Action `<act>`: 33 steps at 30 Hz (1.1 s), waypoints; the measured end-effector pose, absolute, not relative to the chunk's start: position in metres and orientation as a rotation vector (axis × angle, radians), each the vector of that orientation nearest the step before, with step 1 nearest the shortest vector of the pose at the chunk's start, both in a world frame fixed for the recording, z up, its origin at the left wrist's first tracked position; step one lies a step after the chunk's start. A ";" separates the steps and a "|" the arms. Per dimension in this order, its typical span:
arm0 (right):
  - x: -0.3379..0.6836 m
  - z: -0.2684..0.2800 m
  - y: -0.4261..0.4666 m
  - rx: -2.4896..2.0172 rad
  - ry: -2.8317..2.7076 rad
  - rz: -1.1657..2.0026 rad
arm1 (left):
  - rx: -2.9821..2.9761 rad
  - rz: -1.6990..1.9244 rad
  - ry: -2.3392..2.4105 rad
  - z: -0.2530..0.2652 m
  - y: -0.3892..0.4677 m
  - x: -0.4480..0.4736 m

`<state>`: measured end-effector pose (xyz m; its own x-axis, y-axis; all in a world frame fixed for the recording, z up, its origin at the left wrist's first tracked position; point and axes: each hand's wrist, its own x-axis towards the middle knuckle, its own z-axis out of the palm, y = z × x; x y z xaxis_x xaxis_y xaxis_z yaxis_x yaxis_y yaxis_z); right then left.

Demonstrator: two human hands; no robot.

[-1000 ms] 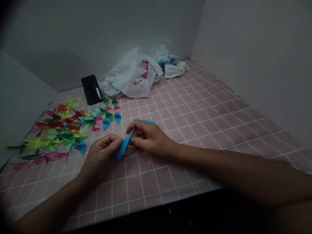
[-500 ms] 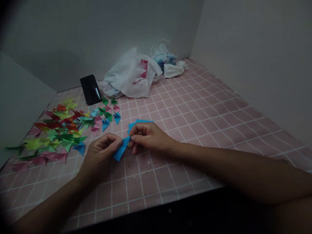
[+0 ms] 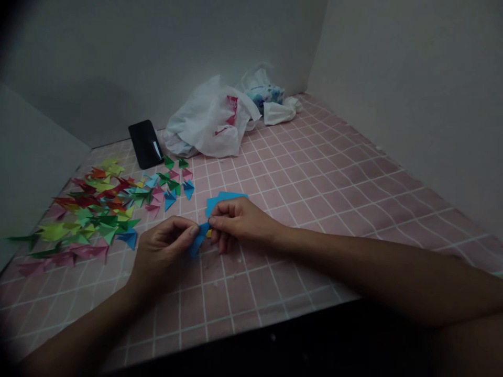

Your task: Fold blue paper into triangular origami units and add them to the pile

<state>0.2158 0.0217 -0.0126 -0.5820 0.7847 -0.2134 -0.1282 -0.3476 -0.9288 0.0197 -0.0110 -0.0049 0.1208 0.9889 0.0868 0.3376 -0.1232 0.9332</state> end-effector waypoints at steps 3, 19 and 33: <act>0.216 -0.014 0.023 -0.921 -1.253 1.985 | 1.628 1.017 1.341 -0.007 -0.011 0.019; 0.212 -0.012 0.021 -0.932 -1.337 1.863 | 1.173 0.894 1.206 -0.009 -0.008 0.022; 0.210 -0.017 0.017 -0.956 -1.406 1.786 | 1.157 0.884 1.173 -0.012 -0.009 0.024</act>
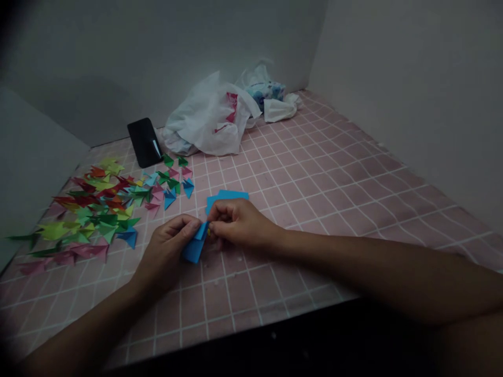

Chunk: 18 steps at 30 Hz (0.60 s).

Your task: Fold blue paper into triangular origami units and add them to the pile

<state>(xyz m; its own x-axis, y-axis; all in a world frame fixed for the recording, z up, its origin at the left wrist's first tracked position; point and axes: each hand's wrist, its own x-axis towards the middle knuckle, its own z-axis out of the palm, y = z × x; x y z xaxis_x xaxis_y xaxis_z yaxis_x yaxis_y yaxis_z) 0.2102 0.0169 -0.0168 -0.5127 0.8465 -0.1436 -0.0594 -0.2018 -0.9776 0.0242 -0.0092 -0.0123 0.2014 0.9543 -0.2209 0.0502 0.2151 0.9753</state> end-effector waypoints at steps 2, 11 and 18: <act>0.210 -0.018 0.015 -0.959 -1.447 1.727 | 1.168 0.873 1.171 -0.010 -0.009 0.026; 0.210 -0.016 0.011 -0.976 -1.586 1.556 | 1.131 0.850 1.132 -0.014 -0.009 0.025; 0.208 -0.019 0.010 -0.966 -1.656 1.465 | 1.148 0.841 1.109 -0.019 -0.007 0.022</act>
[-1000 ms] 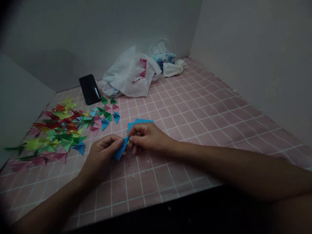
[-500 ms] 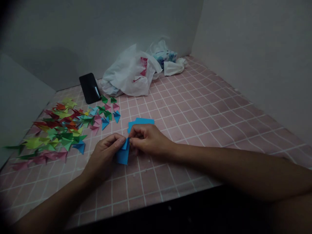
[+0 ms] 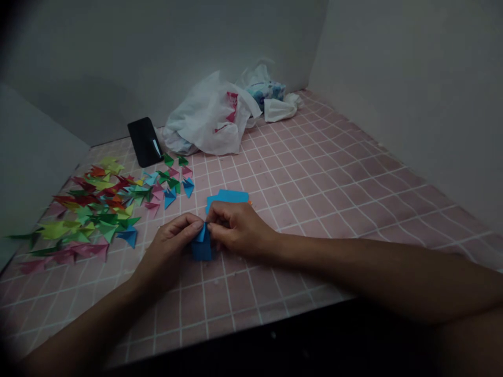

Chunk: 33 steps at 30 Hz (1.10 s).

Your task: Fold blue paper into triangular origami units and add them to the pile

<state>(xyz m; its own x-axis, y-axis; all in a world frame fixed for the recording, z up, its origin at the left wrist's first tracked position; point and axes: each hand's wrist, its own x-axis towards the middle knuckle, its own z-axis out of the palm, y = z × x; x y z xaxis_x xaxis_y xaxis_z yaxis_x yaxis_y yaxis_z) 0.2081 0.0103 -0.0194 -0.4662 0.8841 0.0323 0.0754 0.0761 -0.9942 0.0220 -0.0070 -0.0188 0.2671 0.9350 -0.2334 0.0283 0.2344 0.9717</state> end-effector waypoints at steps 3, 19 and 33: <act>0.208 -0.020 0.009 -0.974 -1.642 1.482 | 1.152 0.843 1.084 -0.021 -0.007 0.021; 0.205 -0.021 0.010 -0.909 -1.389 1.775 | 1.329 0.841 1.177 -0.016 -0.011 0.027; 0.212 -0.014 0.011 -0.933 -1.754 1.445 | 1.479 0.750 1.203 -0.013 -0.014 0.027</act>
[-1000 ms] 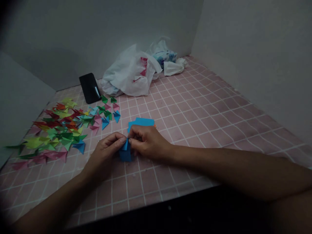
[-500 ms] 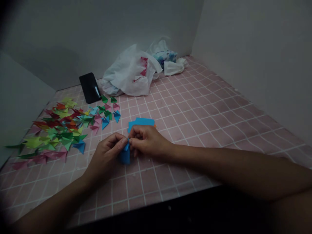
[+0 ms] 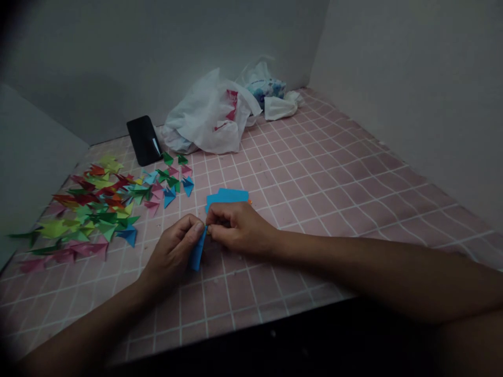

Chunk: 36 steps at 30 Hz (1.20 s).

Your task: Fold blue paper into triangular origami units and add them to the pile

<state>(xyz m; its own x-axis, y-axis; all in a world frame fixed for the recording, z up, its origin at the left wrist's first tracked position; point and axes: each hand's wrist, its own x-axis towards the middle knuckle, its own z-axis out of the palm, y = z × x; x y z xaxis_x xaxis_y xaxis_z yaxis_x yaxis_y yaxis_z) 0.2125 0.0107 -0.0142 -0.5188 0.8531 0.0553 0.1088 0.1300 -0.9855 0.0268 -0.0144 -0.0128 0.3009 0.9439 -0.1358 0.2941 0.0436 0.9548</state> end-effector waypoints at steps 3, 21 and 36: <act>0.213 -0.012 0.010 -0.918 -1.778 1.467 | 1.517 0.736 1.204 -0.012 -0.015 0.027; 0.212 -0.013 0.010 -0.970 -1.773 1.471 | 1.462 0.714 1.199 -0.009 -0.015 0.025; 0.212 -0.014 0.013 -0.945 -1.510 1.719 | 1.351 0.805 1.115 -0.012 -0.013 0.023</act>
<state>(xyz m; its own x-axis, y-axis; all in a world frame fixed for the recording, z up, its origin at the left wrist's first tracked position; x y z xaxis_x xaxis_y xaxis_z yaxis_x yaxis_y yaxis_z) 0.2120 0.0128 -0.0144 -0.5257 0.8452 -0.0965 -0.0134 -0.1216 -0.9925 0.0230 -0.0125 -0.0122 0.3134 0.9382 -0.1468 0.1552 0.1019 0.9826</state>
